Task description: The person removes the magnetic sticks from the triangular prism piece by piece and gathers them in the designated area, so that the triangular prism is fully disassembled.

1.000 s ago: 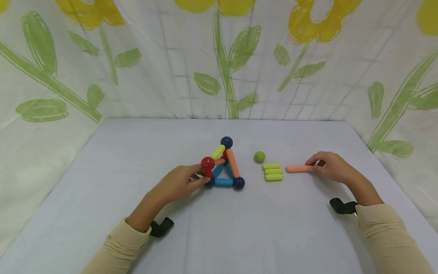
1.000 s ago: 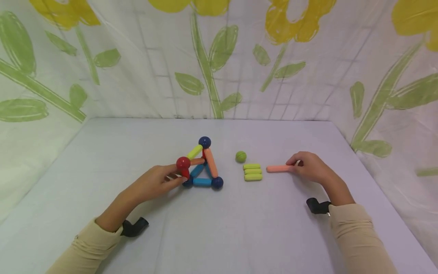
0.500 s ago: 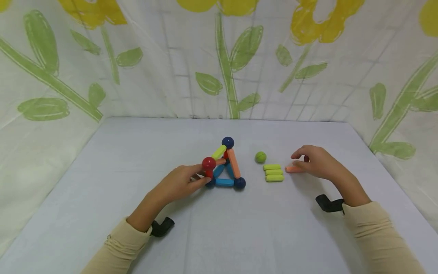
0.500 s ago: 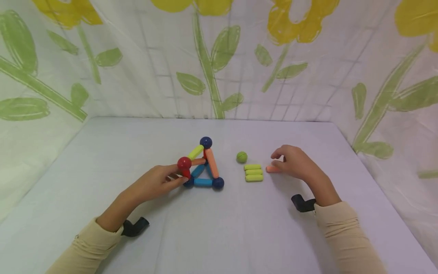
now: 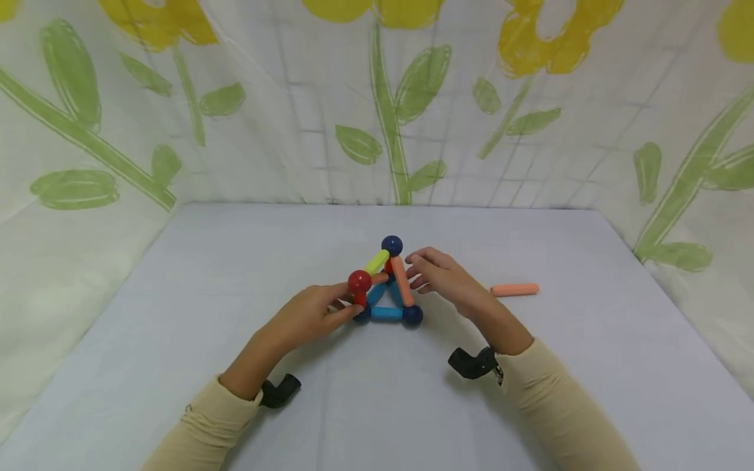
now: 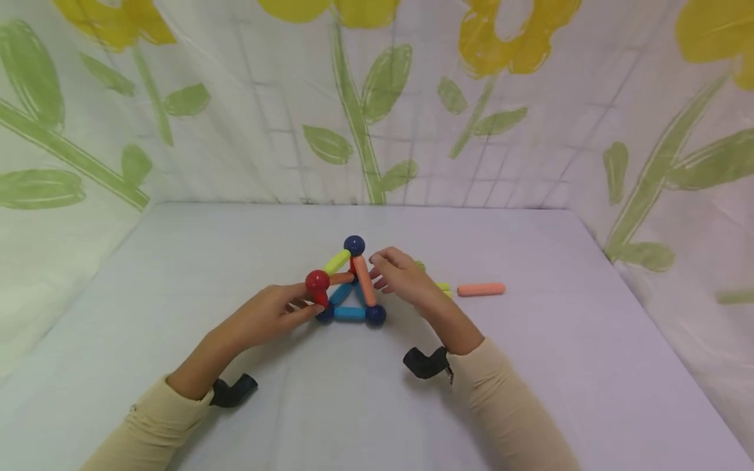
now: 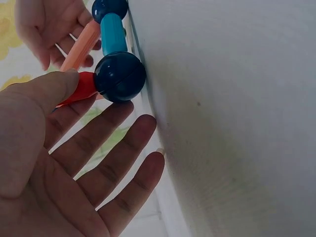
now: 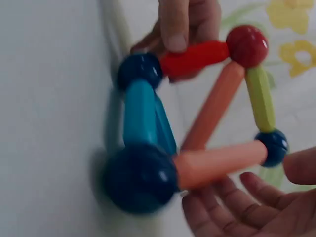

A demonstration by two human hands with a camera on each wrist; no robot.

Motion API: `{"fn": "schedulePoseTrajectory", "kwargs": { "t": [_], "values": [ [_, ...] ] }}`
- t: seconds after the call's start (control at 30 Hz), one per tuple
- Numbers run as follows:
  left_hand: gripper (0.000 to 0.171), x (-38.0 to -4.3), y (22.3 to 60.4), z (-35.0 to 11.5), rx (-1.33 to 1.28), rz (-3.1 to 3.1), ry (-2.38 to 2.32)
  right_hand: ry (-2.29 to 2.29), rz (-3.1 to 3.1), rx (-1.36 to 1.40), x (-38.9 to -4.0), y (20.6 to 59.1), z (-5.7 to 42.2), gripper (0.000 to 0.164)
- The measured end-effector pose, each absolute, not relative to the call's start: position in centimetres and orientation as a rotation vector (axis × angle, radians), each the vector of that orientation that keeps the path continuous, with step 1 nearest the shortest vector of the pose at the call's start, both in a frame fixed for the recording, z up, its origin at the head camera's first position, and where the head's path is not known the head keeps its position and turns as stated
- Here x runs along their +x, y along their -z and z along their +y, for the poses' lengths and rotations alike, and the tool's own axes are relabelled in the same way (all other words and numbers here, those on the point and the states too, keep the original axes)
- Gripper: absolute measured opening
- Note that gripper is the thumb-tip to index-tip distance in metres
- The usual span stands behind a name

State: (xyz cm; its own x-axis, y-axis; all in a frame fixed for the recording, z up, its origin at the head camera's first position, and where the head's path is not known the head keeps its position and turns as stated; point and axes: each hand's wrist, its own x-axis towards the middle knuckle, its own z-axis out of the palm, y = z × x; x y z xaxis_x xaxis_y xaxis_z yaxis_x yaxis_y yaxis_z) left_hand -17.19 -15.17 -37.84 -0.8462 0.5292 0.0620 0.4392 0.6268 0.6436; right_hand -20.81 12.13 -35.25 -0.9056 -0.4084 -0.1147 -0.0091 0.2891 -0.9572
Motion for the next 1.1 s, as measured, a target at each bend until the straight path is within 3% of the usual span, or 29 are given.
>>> {"fn": "schedulePoseTrajectory", "kwargs": {
  "t": [0.23,0.57,1.1],
  "values": [
    [0.023,-17.2,37.9,-15.1,0.795,2.72,-1.012,2.008,1.877,-0.206,-20.4,36.8,9.7,0.039],
    [0.022,-17.1,37.8,-15.2,0.834,2.722,-1.033,2.29,1.817,0.002,-20.3,38.0,8.0,0.019],
    [0.024,-17.3,37.9,-15.3,0.808,2.724,-1.01,2.256,1.763,-0.09,-19.5,37.5,8.1,0.045]
  ]
}}
